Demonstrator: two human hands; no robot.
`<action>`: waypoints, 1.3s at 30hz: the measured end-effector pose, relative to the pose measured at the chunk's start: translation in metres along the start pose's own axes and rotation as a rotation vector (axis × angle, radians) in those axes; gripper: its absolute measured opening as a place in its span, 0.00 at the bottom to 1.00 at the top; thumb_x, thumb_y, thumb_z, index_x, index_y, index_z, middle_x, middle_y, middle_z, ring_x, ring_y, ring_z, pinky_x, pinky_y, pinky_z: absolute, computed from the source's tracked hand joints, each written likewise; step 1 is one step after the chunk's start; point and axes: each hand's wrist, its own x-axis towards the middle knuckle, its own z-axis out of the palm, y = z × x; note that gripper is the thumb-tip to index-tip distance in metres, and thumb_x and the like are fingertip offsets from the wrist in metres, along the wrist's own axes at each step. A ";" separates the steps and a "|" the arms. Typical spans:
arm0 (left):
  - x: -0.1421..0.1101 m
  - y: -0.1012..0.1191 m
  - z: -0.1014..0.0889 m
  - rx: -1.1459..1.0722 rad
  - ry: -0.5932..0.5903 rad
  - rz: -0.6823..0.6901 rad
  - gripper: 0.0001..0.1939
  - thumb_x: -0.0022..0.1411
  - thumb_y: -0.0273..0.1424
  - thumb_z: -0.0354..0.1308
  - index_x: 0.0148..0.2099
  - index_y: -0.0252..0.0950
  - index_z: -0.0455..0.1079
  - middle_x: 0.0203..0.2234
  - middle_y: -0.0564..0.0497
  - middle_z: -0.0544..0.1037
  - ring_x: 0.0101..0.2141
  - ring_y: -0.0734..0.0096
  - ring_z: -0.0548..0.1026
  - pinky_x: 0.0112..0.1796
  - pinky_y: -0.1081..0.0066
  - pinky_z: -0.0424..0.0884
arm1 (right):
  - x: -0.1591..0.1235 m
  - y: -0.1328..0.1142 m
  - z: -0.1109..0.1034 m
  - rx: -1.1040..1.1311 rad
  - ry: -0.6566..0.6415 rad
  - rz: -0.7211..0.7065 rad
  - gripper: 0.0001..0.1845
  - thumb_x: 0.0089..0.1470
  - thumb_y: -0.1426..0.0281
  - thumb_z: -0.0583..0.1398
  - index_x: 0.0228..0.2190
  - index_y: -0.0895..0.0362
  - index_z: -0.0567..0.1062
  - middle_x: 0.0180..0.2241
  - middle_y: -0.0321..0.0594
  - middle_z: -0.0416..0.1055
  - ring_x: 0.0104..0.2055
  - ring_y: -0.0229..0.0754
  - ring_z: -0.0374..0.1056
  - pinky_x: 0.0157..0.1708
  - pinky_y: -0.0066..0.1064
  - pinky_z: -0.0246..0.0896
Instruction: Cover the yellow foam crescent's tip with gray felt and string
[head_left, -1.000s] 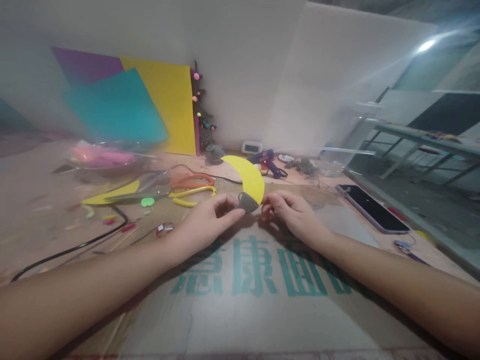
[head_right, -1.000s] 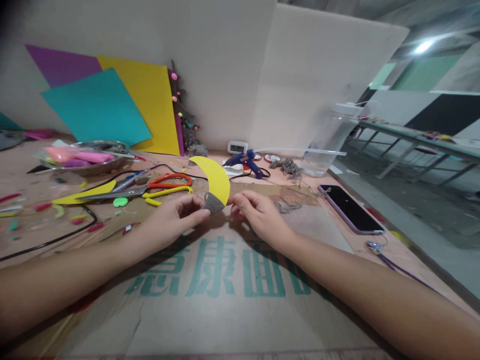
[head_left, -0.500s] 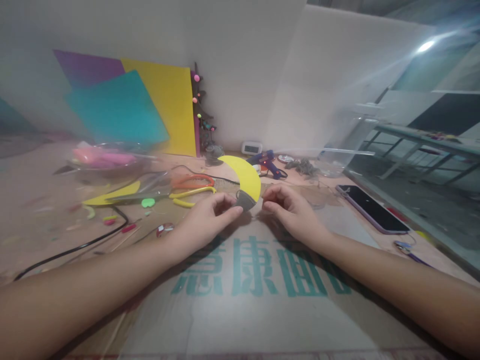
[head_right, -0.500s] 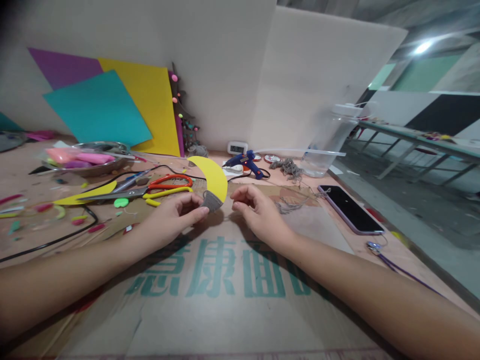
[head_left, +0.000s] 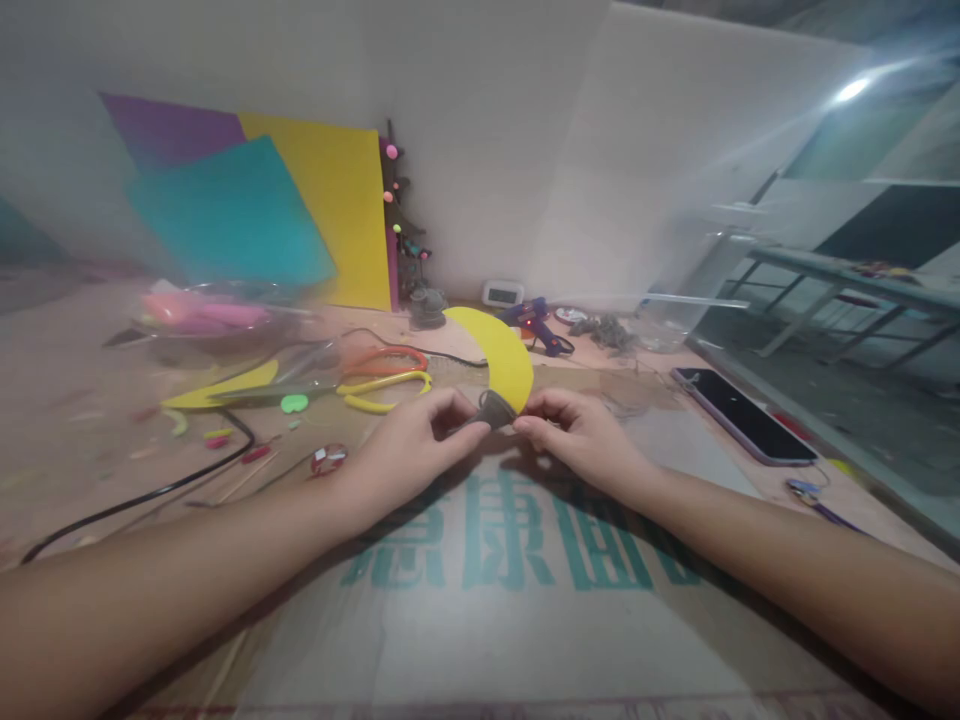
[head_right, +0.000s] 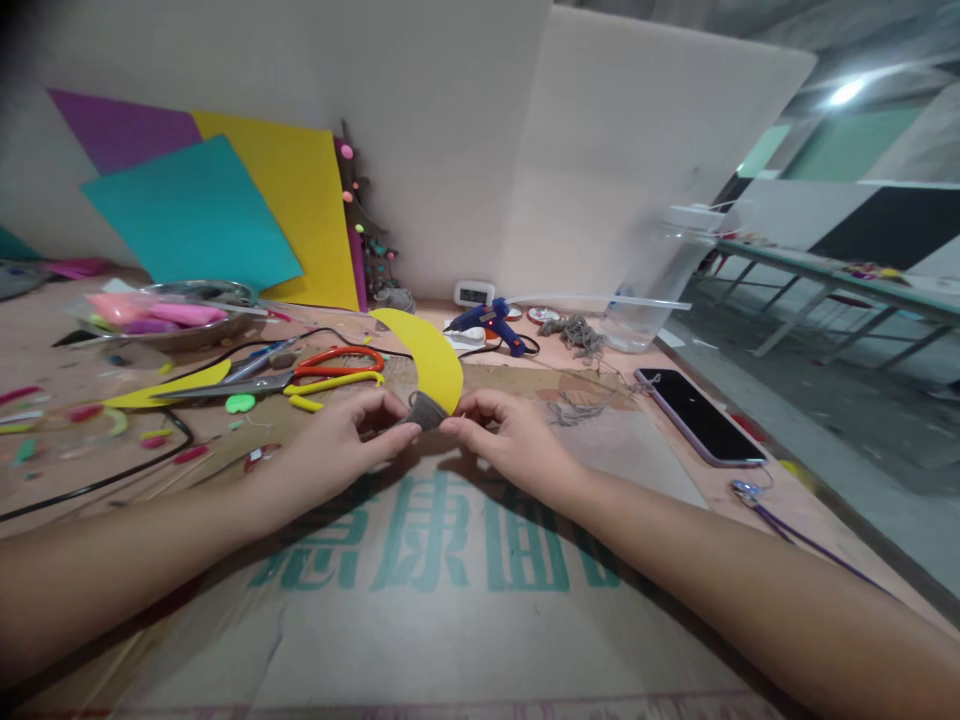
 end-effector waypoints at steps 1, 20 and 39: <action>-0.001 0.001 0.000 0.012 -0.001 0.000 0.10 0.61 0.38 0.56 0.33 0.36 0.70 0.28 0.54 0.74 0.31 0.70 0.71 0.32 0.71 0.64 | 0.000 -0.001 0.001 0.001 0.004 -0.001 0.11 0.53 0.61 0.61 0.27 0.57 0.72 0.19 0.30 0.66 0.19 0.33 0.61 0.19 0.24 0.55; 0.003 -0.007 0.001 -0.110 -0.004 0.004 0.10 0.61 0.38 0.56 0.35 0.36 0.69 0.29 0.54 0.74 0.30 0.72 0.70 0.31 0.73 0.64 | 0.003 0.007 -0.004 -0.045 0.109 -0.078 0.17 0.61 0.59 0.53 0.27 0.57 0.72 0.20 0.33 0.67 0.23 0.34 0.62 0.24 0.26 0.57; -0.001 -0.010 0.004 -0.300 -0.174 0.028 0.22 0.66 0.40 0.52 0.59 0.38 0.62 0.36 0.50 0.77 0.35 0.69 0.76 0.37 0.69 0.71 | -0.002 0.005 -0.001 -0.187 0.076 -0.293 0.06 0.54 0.68 0.60 0.33 0.56 0.77 0.31 0.37 0.78 0.33 0.41 0.72 0.34 0.30 0.65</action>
